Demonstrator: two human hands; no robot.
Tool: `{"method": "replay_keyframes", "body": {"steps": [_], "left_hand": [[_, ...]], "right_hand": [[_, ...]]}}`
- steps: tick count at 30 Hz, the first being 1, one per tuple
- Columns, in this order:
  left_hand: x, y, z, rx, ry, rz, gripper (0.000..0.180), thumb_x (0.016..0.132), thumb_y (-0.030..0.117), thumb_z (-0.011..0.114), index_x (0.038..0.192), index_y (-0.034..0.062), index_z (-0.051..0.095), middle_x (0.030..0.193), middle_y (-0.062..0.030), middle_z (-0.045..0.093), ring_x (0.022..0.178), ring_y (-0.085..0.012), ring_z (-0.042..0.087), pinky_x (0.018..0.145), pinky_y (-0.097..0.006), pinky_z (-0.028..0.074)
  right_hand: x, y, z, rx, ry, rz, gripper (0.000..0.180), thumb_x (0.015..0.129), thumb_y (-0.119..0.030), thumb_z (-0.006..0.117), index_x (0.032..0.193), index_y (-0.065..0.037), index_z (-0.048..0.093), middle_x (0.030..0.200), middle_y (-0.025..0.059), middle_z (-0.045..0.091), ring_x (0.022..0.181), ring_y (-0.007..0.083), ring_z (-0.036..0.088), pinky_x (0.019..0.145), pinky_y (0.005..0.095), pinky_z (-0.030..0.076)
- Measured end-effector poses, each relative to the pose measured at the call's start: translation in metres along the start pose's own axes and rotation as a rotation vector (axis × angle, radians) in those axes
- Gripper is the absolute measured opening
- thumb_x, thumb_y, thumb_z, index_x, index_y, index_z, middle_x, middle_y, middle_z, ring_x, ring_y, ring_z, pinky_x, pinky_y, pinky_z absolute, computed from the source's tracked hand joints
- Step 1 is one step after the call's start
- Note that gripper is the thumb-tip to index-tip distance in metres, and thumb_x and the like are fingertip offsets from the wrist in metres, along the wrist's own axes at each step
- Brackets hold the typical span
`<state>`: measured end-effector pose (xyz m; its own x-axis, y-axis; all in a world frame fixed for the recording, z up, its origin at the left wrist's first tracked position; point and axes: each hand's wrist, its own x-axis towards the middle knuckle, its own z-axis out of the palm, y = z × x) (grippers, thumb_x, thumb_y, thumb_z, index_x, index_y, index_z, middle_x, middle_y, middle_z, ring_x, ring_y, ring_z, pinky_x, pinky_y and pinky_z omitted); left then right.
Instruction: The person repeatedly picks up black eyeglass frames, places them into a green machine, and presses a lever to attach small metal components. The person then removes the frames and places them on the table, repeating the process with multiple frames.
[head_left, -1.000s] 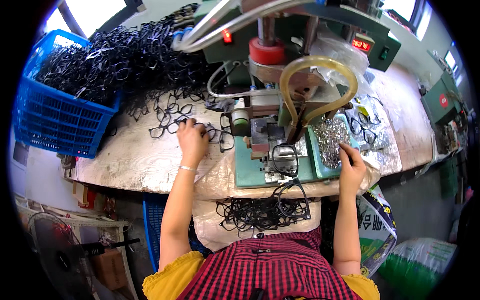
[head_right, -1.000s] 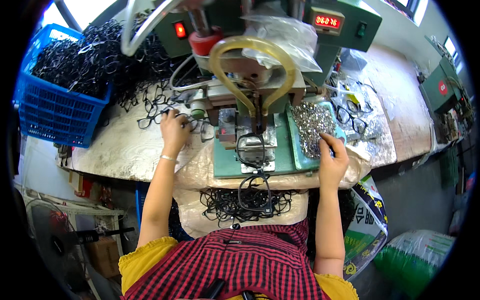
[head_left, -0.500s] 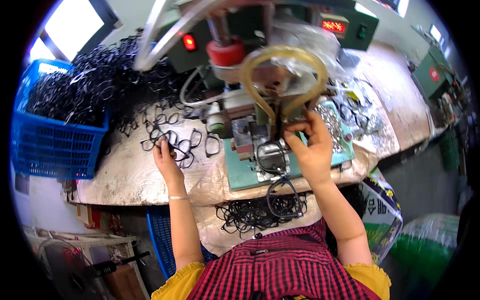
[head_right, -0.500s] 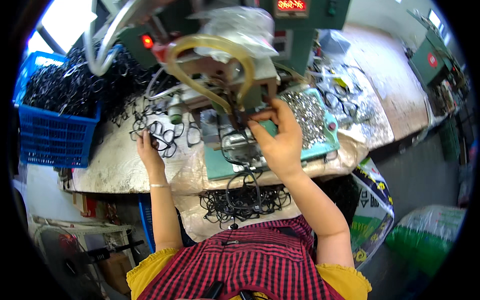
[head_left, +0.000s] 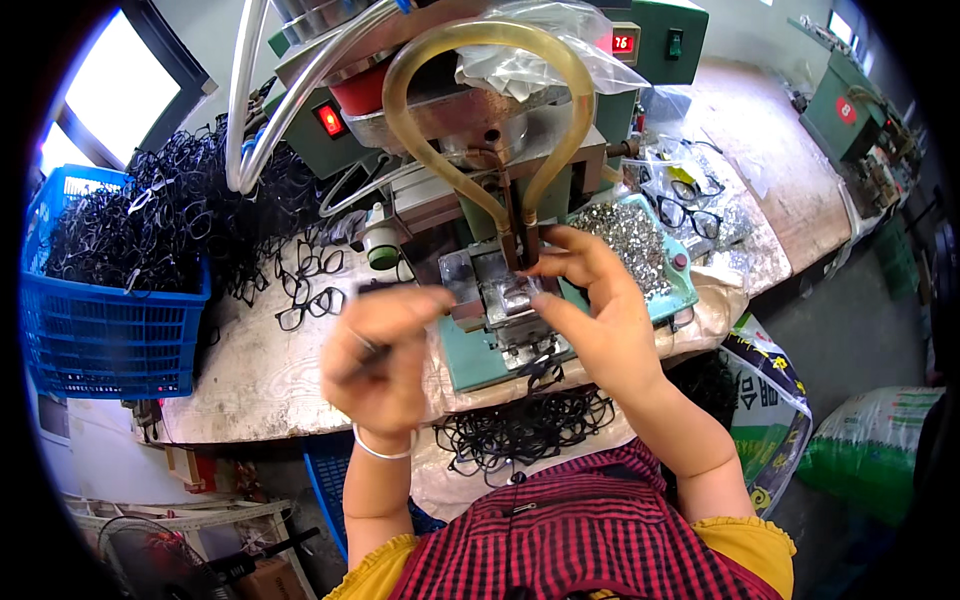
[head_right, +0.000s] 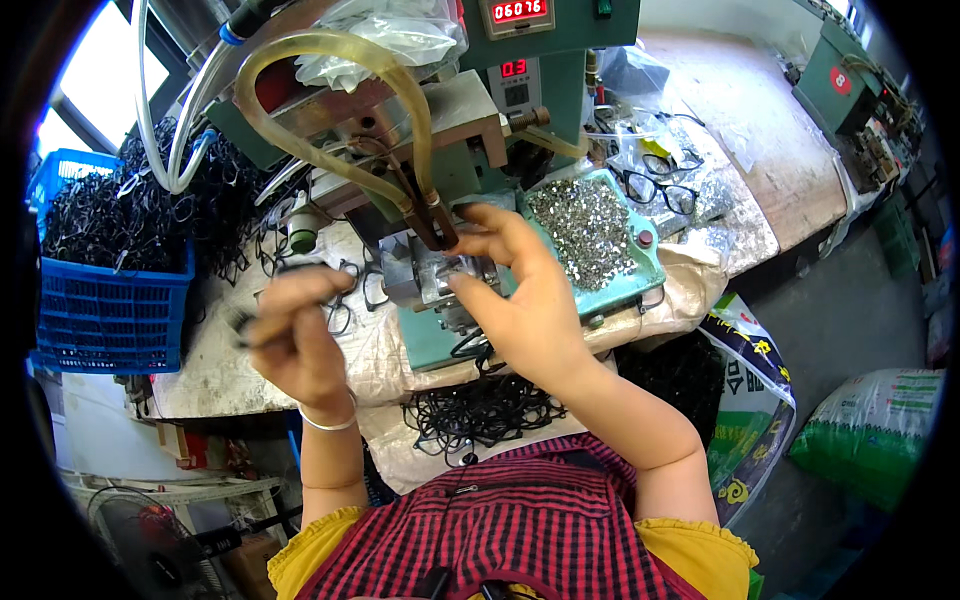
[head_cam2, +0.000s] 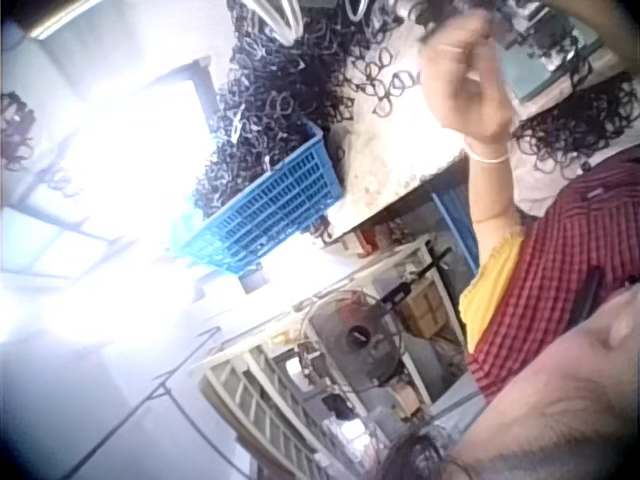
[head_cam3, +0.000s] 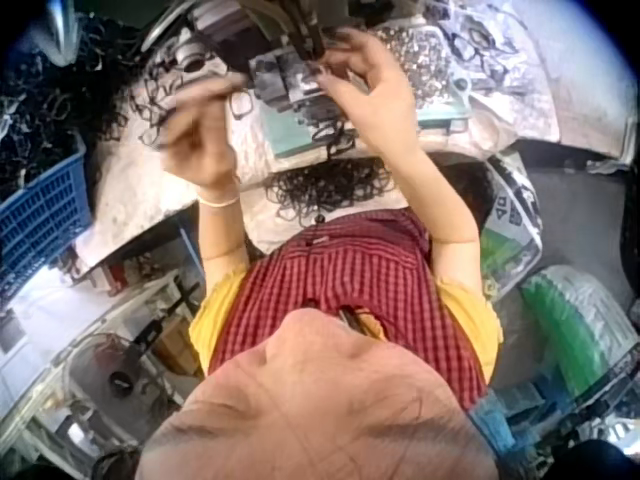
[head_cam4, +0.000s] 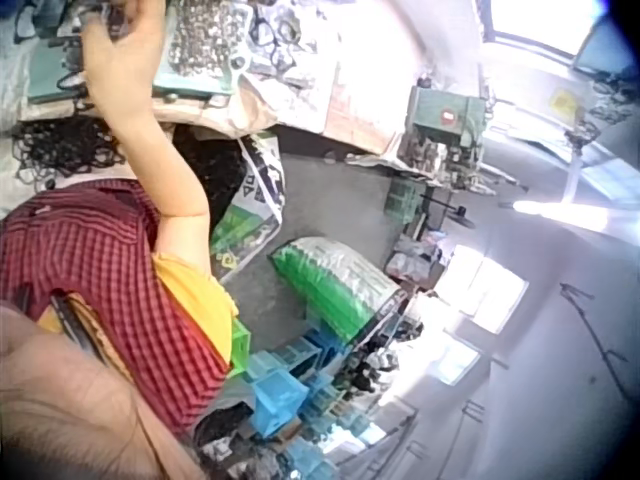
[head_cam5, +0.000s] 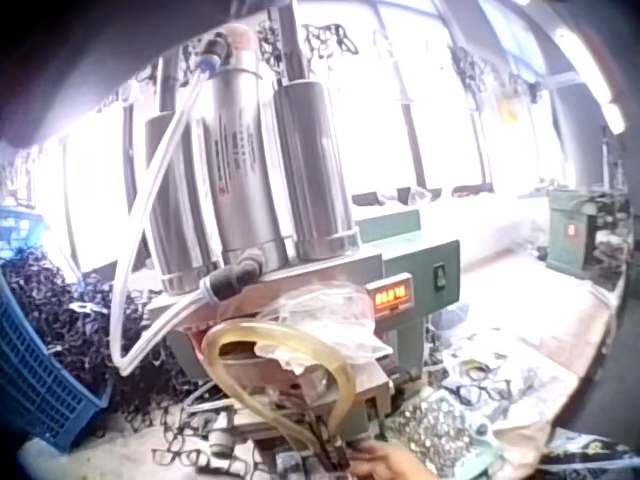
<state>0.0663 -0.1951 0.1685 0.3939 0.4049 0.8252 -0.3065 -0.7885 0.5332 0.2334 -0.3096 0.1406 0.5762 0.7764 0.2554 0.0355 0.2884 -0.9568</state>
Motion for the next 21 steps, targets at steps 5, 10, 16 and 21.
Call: {"method": "replay_keyframes", "body": {"steps": [5, 10, 16, 21], "left_hand": [[-0.026, -0.008, 0.03, 0.18, -0.347, 0.232, 0.023, 0.075, 0.008, 0.077, 0.098, 0.0102, 0.076, 0.103, -0.004, 0.074, 0.082, -0.0246, 0.066, 0.085, -0.043, 0.053], [-0.032, -0.017, 0.031, 0.182, -0.416, 0.239, 0.022, 0.072, 0.013, 0.079, 0.094, 0.0122, 0.077, 0.102, -0.004, 0.074, 0.078, -0.0245, 0.066, 0.085, -0.045, 0.053], [-0.032, -0.014, 0.028, 0.179, -0.421, 0.215, 0.023, 0.075, 0.011, 0.076, 0.098, 0.0114, 0.075, 0.106, -0.0039, 0.073, 0.085, -0.0215, 0.067, 0.093, -0.047, 0.051], [-0.102, -0.007, 0.054, 0.195, -0.16, -0.032, 0.048, 0.08, 0.01, 0.075, 0.126, 0.0049, 0.061, 0.142, -0.0172, 0.053, 0.132, -0.0366, 0.051, 0.113, -0.052, 0.036]], "right_hand": [[0.025, 0.045, -0.061, -0.92, 0.095, -0.29, 0.028, 0.078, -0.012, 0.073, 0.105, -0.004, 0.071, 0.116, 0.0162, 0.067, 0.117, 0.0339, 0.058, 0.104, 0.0447, 0.044], [0.015, 0.099, -0.113, -1.215, 0.265, -0.234, 0.018, 0.076, -0.018, 0.078, 0.094, -0.012, 0.075, 0.13, 0.0174, 0.062, 0.132, 0.0393, 0.047, 0.108, 0.0472, 0.039], [0.014, 0.102, -0.109, -1.187, 0.295, -0.308, 0.011, 0.078, -0.013, 0.073, 0.086, -0.007, 0.07, 0.127, 0.0164, 0.063, 0.128, 0.0392, 0.051, 0.105, 0.0471, 0.042], [0.018, 0.1, -0.107, -1.148, 0.28, -0.358, 0.01, 0.083, -0.008, 0.063, 0.09, -0.001, 0.064, 0.12, 0.0175, 0.065, 0.122, 0.0391, 0.055, 0.104, 0.0468, 0.041]]}}
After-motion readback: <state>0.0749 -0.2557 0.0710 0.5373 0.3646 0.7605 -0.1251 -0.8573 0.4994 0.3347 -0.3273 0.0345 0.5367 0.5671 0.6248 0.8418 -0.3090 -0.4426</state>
